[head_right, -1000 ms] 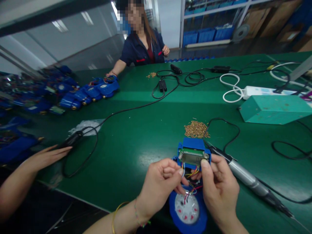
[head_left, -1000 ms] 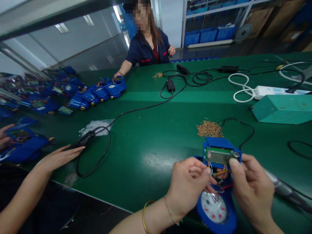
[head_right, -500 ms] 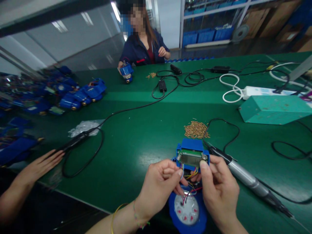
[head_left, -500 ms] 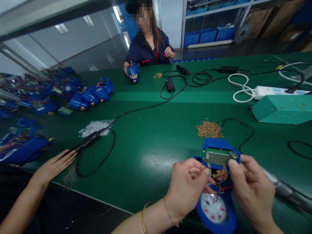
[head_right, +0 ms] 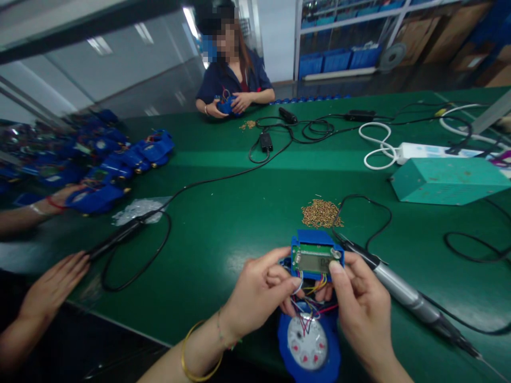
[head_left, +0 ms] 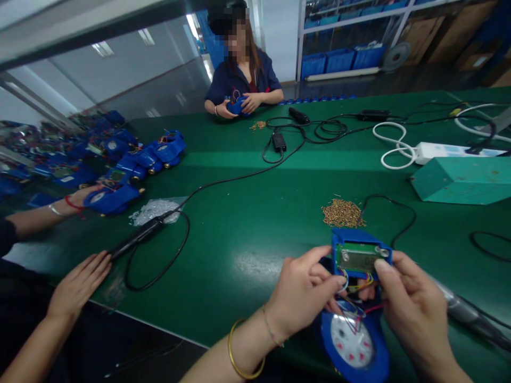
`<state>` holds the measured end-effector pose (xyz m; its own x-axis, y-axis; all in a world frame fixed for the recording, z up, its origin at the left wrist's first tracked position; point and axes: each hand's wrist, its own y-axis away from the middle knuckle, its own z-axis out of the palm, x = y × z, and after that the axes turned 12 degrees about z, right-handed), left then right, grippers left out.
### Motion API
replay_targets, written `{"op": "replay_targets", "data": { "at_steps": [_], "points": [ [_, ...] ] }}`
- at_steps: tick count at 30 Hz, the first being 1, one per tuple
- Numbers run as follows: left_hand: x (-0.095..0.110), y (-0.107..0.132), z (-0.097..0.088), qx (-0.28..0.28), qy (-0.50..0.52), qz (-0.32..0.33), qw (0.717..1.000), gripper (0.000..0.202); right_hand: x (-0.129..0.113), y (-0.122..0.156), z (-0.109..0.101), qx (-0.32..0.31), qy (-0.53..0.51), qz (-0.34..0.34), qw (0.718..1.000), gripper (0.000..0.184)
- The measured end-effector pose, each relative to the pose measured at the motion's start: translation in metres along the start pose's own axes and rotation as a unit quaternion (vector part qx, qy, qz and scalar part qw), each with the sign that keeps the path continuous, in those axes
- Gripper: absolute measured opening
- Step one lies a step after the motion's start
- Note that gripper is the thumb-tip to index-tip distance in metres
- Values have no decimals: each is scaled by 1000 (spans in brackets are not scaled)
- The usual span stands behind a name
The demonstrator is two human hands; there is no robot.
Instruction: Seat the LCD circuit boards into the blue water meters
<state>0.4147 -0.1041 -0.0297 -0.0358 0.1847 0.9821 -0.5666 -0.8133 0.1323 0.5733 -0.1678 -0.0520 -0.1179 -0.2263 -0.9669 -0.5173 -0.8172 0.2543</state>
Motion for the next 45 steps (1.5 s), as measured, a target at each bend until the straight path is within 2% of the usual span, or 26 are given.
{"op": "replay_targets", "data": {
  "at_steps": [1, 3, 6, 8, 9, 12, 15, 17, 18, 20, 22, 25, 29, 32, 34, 36, 41, 45],
  "points": [
    [1, -3, -5, -14, -35, 23, 999, 49, -1, -1, -1, -9, 3, -2, 1000, 37],
    [2, -10, -16, -20, -121, 97, 988, 55, -2, -1, 0, -26, 14, -8, 1000, 38],
    [4, -24, -32, -54, -215, 262, 939, 75, -4, -3, 1, -47, 31, -19, 998, 37],
    [3, -33, -39, -107, -224, 342, 906, 74, -5, -5, 1, -57, 42, -25, 997, 37],
    [3, -36, -41, -126, -221, 362, 897, 71, -5, -6, 0, -62, 48, -27, 997, 36],
    [1, -38, -42, -124, -233, 374, 889, 65, -8, -8, -5, -53, 99, -44, 993, 37],
    [-1, -34, -38, -89, -264, 379, 882, 63, -14, 4, -9, 71, 179, -114, 975, 45],
    [-1, -29, -36, -72, -281, 391, 873, 61, -20, 21, -7, 154, 224, -177, 946, 41],
    [-1, -27, -34, -66, -291, 397, 868, 59, -23, 30, -4, 173, 258, -208, 928, 35],
    [-1, -24, -32, -57, -306, 405, 860, 55, -29, 44, 4, 167, 357, -263, 880, 29],
    [-1, -21, -31, -57, -319, 411, 852, 54, -31, 49, 12, 130, 427, -309, 840, 30],
    [-3, -18, -30, -49, -336, 437, 833, 53, -28, 42, 18, 84, 450, -346, 819, 32],
    [-6, -17, -28, -36, -352, 466, 811, 50, -18, 31, 15, 78, 441, -330, 831, 31],
    [-7, -17, -27, -23, -347, 469, 812, 49, -14, 31, 11, 46, 408, -264, 873, 31],
    [-8, -18, -27, -13, -339, 460, 820, 49, -12, 32, 9, 23, 374, -193, 907, 34],
    [-11, -18, -27, -2, -328, 448, 832, 52, -11, 32, 8, 1, 346, -141, 928, 36],
    [-16, -18, -27, 26, -302, 417, 857, 58, -4, 23, 3, -41, 317, -118, 940, 38],
    [-17, -17, -26, 37, -287, 389, 875, 56, 4, 21, 6, -37, 327, -140, 934, 37]
  ]
}}
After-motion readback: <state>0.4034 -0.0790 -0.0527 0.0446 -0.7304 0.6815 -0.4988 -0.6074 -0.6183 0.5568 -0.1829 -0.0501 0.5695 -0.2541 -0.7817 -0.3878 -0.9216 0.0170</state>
